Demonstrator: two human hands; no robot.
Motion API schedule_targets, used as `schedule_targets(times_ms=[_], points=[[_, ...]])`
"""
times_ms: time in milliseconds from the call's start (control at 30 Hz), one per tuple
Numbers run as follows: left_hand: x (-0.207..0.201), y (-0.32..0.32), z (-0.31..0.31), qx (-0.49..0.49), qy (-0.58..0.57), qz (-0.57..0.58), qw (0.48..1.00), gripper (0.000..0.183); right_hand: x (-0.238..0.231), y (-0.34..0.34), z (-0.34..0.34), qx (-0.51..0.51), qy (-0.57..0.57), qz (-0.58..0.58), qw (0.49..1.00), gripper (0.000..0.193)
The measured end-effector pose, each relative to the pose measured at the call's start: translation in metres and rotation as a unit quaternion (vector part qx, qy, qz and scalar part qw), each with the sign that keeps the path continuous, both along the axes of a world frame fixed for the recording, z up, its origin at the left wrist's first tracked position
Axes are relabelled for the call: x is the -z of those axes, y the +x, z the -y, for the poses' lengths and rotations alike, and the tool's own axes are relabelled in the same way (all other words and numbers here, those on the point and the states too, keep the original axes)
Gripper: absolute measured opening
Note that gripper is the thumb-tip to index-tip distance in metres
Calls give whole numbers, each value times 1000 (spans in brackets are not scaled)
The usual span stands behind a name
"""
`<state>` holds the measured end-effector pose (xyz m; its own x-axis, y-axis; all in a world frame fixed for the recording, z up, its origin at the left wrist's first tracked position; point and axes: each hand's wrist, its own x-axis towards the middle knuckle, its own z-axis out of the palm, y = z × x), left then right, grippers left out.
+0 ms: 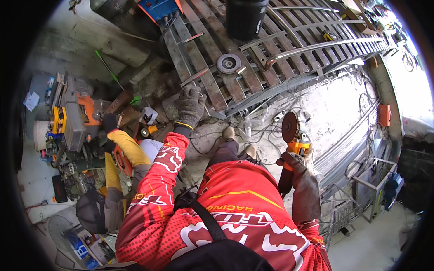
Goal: Cutting metal pipes using an angle grinder.
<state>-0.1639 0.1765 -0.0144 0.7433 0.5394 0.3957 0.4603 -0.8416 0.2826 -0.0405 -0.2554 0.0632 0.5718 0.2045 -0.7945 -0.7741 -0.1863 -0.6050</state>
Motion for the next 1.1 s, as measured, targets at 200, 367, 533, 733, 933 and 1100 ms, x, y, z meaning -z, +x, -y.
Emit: schedule_targets(times_ms=[200,367,533,733,933,1100], points=[[-7,11,-14,0,-123,18,992,37,7,10,-6,-18,36,-15,999,52],[-88,45,-27,106,-62,-288,950,42,2,2,-22,-60,56,-10,997,53],[-109,83,-29,154,1,-451,879,26,-3,-15,-32,-9,90,9,996,60],[-142,110,-11,158,65,-534,828,29,43,-25,-6,20,98,-15,995,57],[-156,115,-2,195,71,-478,853,37,63,-25,9,47,96,-62,992,55],[-158,101,-2,216,62,-432,874,43,42,-23,4,19,88,-28,996,53]])
